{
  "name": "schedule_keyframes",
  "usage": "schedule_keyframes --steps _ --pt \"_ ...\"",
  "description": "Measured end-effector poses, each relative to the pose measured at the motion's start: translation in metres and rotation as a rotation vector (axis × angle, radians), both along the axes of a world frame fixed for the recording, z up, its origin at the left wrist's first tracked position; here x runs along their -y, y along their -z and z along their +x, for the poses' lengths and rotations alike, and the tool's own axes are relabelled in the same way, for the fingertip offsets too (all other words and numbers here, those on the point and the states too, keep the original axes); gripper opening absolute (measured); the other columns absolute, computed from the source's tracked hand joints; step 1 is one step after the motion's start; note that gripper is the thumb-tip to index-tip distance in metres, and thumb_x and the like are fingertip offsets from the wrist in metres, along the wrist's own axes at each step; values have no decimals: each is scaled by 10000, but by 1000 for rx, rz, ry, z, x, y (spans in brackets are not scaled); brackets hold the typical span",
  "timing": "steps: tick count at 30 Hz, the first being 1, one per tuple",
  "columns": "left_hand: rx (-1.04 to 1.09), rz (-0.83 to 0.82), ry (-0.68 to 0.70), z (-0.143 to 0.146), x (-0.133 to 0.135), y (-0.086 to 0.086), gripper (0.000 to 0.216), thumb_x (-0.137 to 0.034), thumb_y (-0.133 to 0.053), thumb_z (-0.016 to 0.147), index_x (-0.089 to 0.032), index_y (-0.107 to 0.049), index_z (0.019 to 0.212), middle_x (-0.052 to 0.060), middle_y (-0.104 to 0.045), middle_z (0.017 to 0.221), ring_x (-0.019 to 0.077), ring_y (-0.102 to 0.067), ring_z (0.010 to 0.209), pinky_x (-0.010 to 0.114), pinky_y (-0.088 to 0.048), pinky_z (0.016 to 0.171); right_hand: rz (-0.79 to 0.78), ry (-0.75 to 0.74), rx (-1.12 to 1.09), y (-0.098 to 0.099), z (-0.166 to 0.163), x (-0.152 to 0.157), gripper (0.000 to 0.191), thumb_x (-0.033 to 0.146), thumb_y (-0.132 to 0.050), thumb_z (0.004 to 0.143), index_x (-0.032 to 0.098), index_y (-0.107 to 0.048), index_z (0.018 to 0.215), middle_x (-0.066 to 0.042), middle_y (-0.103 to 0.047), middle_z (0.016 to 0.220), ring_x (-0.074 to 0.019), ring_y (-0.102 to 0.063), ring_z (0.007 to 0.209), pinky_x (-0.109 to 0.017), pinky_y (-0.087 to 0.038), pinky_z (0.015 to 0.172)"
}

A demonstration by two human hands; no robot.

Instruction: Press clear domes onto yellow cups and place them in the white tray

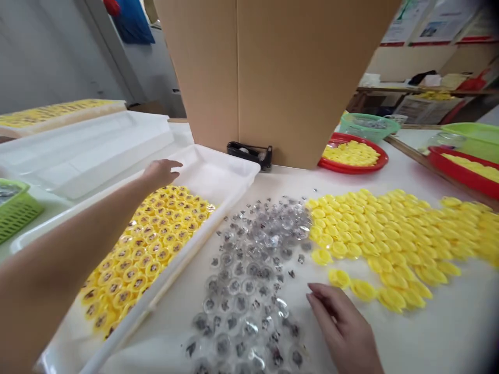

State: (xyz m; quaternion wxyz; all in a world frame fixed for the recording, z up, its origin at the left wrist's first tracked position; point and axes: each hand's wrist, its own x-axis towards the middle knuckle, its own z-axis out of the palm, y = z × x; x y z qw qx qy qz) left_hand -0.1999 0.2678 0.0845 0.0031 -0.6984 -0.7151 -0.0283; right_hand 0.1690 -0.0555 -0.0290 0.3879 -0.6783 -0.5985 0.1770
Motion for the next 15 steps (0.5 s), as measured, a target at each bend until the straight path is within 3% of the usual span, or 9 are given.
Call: schedule_keyframes --steps 4,7,9,12,15 --pt "76 115 211 42 53 -26 362 -298 -524 811 -262 -632 1155 -13 -681 1020 165 -643 829 249 -469 833 -2 -157 299 -19 -7 -20 217 197 -420 885 214 -617 975 -74 -615 903 -189 -619 786 -309 -531 675" --pt "115 139 345 51 93 -40 339 -241 -491 809 -249 -662 1101 -33 -694 1021 157 -641 873 231 -456 866 -20 -253 497 -24 -5 -36 250 131 -399 850 213 -626 914 -78 -596 876 -210 -601 791 -340 -510 684" --pt "128 144 273 38 102 -46 341 -242 -449 838 -252 -656 1109 -36 -694 1043 158 -640 896 222 -458 857 -7 -302 540 -15 4 -42 196 167 -435 841 224 -623 842 -66 -595 851 -218 -601 786 -349 -507 681" --pt "113 121 36 -2 94 -51 335 -238 -420 863 -234 -655 1102 -18 -704 1027 167 -647 872 223 -477 803 37 -363 479 14 22 -51 151 299 -491 851 254 -634 862 -49 -610 876 -203 -623 803 -320 -527 686" --pt "89 82 -61 -42 79 -42 337 -173 -417 866 -229 -669 1083 -6 -697 1061 168 -642 915 216 -476 807 148 -396 448 46 37 -59 166 361 -541 819 264 -666 872 -54 -644 867 -204 -646 785 -300 -540 670"
